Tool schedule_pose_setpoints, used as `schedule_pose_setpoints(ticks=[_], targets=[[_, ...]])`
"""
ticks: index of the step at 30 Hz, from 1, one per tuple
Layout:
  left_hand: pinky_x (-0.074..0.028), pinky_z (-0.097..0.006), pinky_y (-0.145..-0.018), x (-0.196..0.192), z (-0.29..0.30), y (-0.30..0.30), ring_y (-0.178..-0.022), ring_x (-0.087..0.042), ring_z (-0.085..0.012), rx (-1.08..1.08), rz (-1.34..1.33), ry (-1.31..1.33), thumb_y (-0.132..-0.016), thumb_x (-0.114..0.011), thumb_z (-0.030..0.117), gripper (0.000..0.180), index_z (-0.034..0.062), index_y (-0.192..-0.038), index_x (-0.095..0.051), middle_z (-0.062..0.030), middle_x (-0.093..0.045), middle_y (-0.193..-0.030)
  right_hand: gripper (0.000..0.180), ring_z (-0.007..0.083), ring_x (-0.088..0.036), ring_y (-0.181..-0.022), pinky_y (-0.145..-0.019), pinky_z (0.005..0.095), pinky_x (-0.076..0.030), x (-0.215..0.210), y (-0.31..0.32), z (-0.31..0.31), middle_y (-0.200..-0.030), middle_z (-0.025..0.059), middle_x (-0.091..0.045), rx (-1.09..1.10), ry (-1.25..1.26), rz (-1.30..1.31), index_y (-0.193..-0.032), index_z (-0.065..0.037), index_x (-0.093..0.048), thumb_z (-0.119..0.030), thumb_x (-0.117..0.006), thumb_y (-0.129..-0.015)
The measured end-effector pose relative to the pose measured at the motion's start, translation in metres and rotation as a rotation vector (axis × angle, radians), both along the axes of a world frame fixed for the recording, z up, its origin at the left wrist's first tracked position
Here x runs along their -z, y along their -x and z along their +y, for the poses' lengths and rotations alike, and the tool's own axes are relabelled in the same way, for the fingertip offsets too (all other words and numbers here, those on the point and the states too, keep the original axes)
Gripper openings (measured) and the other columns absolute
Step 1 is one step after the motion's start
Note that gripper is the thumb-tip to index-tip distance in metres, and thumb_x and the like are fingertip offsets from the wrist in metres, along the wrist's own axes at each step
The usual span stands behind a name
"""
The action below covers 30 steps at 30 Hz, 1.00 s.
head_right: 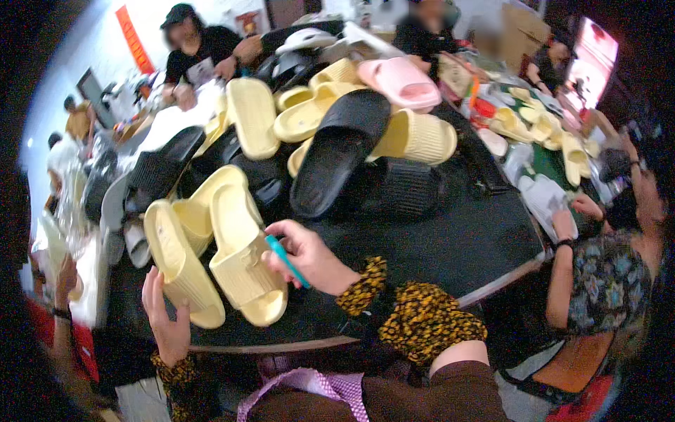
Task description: Trimming excess material from rubber slippers using scissors in a manufacturing setting.
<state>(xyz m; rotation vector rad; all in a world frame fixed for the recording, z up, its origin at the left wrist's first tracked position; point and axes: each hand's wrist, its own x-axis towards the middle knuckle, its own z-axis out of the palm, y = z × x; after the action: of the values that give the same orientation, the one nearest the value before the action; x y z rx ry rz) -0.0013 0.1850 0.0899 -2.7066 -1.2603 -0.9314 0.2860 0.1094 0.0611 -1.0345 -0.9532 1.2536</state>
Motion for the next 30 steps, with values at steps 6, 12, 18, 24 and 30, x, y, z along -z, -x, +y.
schedule_pose_setpoints(ticks=[6, 12, 18, 24, 30], targets=[[-0.035, -0.045, -0.091, -0.023, 0.013, -0.03, -0.103, -0.049, -0.0371, 0.188, 0.237, 0.015, -0.072, -0.065, 0.009, 0.054, -0.0028, -0.121, -0.047, -0.0206, -0.055, -0.11, 0.042, 0.0025, -0.048, -0.048, -0.04, 0.0169, -0.039, 0.003, 0.001, 0.001, -0.073, 0.0004, -0.055, 0.007, -0.055, 0.015, -0.118, -0.001, -0.042, -0.016, -0.063, -0.085], [-0.048, -0.041, -0.072, -0.054, 0.032, -0.055, -0.084, -0.061, -0.0371, 0.445, 0.343, 0.341, -0.076, -0.065, 0.017, 0.049, 0.0016, -0.12, -0.049, -0.0208, -0.063, -0.088, 0.041, 0.003, -0.047, -0.049, -0.041, 0.0177, -0.039, 0.009, 0.002, 0.005, -0.072, 0.0004, -0.054, 0.025, -0.094, 0.005, -0.117, 0.0, -0.042, -0.017, -0.062, -0.085], [-0.05, -0.042, -0.066, -0.059, 0.055, -0.089, -0.076, -0.063, -0.0371, 0.484, 0.674, 0.648, -0.079, -0.063, 0.028, 0.041, 0.0083, -0.114, -0.054, -0.0201, -0.064, -0.078, 0.04, 0.0031, -0.047, -0.049, -0.041, 0.018, -0.038, 0.011, 0.001, 0.005, -0.072, 0.0007, -0.054, 0.053, -0.137, -0.024, -0.116, -0.001, -0.043, -0.018, -0.062, -0.086], [-0.05, -0.037, -0.064, -0.048, 0.054, -0.09, -0.074, -0.065, -0.0316, 0.456, 0.667, 0.557, -0.076, -0.068, 0.027, 0.031, 0.0031, -0.095, -0.062, -0.0203, -0.064, -0.077, 0.04, 0.0033, -0.048, -0.05, -0.041, 0.0181, -0.038, 0.007, -0.003, 0.002, -0.074, 0.0015, -0.055, 0.084, -0.184, 0.022, -0.117, -0.001, -0.042, -0.017, -0.062, -0.086], [-0.048, -0.026, -0.067, -0.052, 0.029, -0.069, -0.076, -0.061, -0.0131, 0.336, -0.277, 0.746, -0.082, -0.061, 0.005, 0.021, -0.0039, -0.1, -0.057, -0.01, -0.066, -0.086, 0.043, 0.0045, -0.051, -0.051, -0.043, 0.0176, -0.043, 0.004, -0.012, 0.003, -0.081, 0.0046, -0.058, 0.172, -0.237, 0.108, -0.121, -0.004, -0.04, -0.016, -0.06, -0.085]])
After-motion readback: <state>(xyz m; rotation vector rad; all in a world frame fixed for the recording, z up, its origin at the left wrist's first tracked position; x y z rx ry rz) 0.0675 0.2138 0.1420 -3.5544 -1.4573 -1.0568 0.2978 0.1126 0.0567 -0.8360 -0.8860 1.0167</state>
